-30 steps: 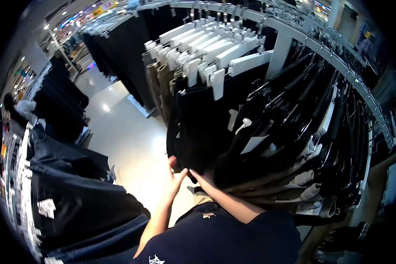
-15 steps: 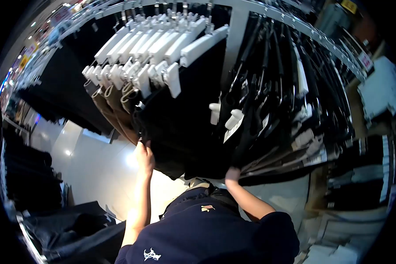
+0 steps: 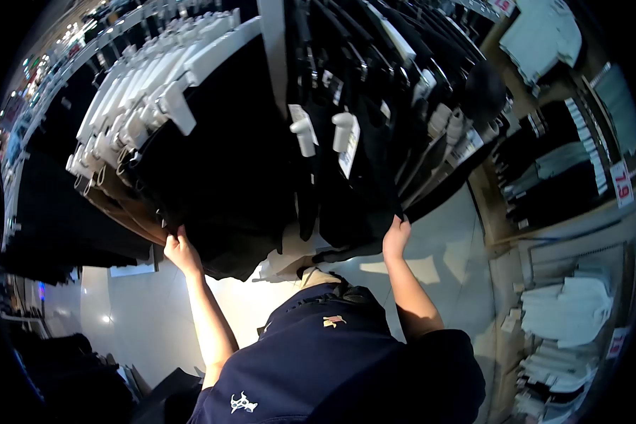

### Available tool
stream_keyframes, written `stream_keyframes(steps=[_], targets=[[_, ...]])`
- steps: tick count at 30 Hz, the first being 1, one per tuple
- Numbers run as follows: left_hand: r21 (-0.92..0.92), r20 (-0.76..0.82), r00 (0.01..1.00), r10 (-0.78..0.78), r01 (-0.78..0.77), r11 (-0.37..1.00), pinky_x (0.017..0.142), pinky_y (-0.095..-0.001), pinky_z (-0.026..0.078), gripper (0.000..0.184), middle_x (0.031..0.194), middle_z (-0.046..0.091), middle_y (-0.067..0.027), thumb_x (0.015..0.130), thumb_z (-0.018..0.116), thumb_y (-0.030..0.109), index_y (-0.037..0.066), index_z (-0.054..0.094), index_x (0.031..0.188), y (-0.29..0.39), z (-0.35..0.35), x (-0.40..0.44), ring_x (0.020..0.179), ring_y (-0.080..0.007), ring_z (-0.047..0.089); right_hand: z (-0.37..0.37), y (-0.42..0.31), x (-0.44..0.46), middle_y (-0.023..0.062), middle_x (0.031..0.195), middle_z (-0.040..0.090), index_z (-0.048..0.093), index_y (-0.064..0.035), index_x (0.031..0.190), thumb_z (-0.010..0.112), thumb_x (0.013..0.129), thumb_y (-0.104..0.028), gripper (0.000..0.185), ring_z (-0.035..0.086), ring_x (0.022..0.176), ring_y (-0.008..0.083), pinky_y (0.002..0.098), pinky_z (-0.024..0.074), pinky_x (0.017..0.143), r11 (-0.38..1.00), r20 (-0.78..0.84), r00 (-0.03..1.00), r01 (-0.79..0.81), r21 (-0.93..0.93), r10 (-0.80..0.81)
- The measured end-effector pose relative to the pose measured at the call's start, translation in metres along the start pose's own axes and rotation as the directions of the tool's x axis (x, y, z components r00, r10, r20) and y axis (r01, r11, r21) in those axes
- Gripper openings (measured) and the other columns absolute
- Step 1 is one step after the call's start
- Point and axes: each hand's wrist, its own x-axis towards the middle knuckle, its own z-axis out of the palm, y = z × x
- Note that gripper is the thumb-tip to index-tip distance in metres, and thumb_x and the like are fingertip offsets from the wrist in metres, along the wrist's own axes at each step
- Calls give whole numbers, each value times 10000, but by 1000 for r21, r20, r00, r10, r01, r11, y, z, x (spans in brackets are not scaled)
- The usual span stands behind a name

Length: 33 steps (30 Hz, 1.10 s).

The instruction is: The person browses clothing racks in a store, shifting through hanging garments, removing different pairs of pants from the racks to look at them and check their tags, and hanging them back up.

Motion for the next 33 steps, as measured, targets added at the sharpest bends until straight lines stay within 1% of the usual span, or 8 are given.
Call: stream_keyframes(steps=[12, 15, 18, 21, 24, 25, 28, 33], targets=[[-251, -62, 984, -169, 148, 957, 714, -229, 412, 146, 823, 620, -49, 860, 572, 92, -49, 589, 894, 33, 17, -28, 744, -102, 519, -39, -23, -22, 228, 861, 585, 539, -10, 995, 471, 822, -50, 190, 551, 811, 397, 383, 441, 722, 899, 39, 967, 249, -360, -252], [-178, -121, 964, -237, 213, 961, 641, -229, 394, 222, 697, 540, -5, 868, 577, 142, -31, 521, 740, 33, 18, -39, 648, -90, 451, -32, -52, -45, 163, 811, 570, 509, 3, 972, 479, 831, -57, 156, 550, 751, 282, 339, 431, 718, 966, -13, 997, 70, -248, -75], [-310, 69, 906, -417, 416, 855, 530, -228, 296, 310, 577, 350, 43, 872, 571, 170, 28, 414, 645, 57, 23, -47, 552, -67, 303, -8, -77, -56, 116, 1053, 488, 415, 28, 1058, 492, 847, -80, 249, 460, 968, 200, 318, 356, 865, 949, 27, 960, 272, 162, -279], [-430, 227, 799, -557, 595, 679, 542, -214, 306, 197, 631, 456, 48, 862, 592, 182, 33, 554, 740, 42, 27, -60, 575, -44, 350, 18, -129, -69, 140, 1176, 424, 284, 32, 1239, 553, 841, -127, 506, 402, 1081, 190, 318, 312, 938, 742, 189, 761, 490, 458, -620], [-375, 253, 806, -536, 592, 713, 547, -203, 301, 178, 653, 472, 58, 845, 617, 180, 49, 559, 739, 47, 26, -67, 588, -36, 349, 45, -179, -60, 127, 1103, 492, 440, 52, 1139, 713, 730, -77, 508, 461, 1012, 173, 291, 352, 900, 790, 297, 739, 604, 106, -605], [-289, 260, 765, -589, 643, 709, 535, -200, 275, 262, 630, 422, 77, 827, 637, 173, 82, 467, 650, 52, 22, -66, 583, -30, 318, 46, -186, -54, 80, 942, 577, 552, 63, 971, 694, 762, -82, 291, 521, 863, 126, 256, 409, 797, 965, 378, 898, 261, -42, -226], [-321, 259, 824, -504, 566, 760, 524, -197, 243, 334, 617, 356, 87, 814, 640, 149, 113, 375, 614, 33, 15, -74, 579, -27, 282, 44, -189, -40, 21, 802, 590, 583, 51, 840, 643, 812, -66, 134, 516, 717, 89, 236, 433, 682, 947, 210, 926, 289, 138, -313], [-328, 222, 838, -498, 545, 771, 498, -200, 208, 338, 592, 316, 105, 814, 637, 148, 117, 385, 591, 42, 5, -67, 564, -15, 252, -15, -184, -22, 23, 834, 587, 584, 33, 906, 567, 879, -146, 182, 512, 728, 68, 212, 417, 684, 948, 394, 887, 128, 291, -241]])
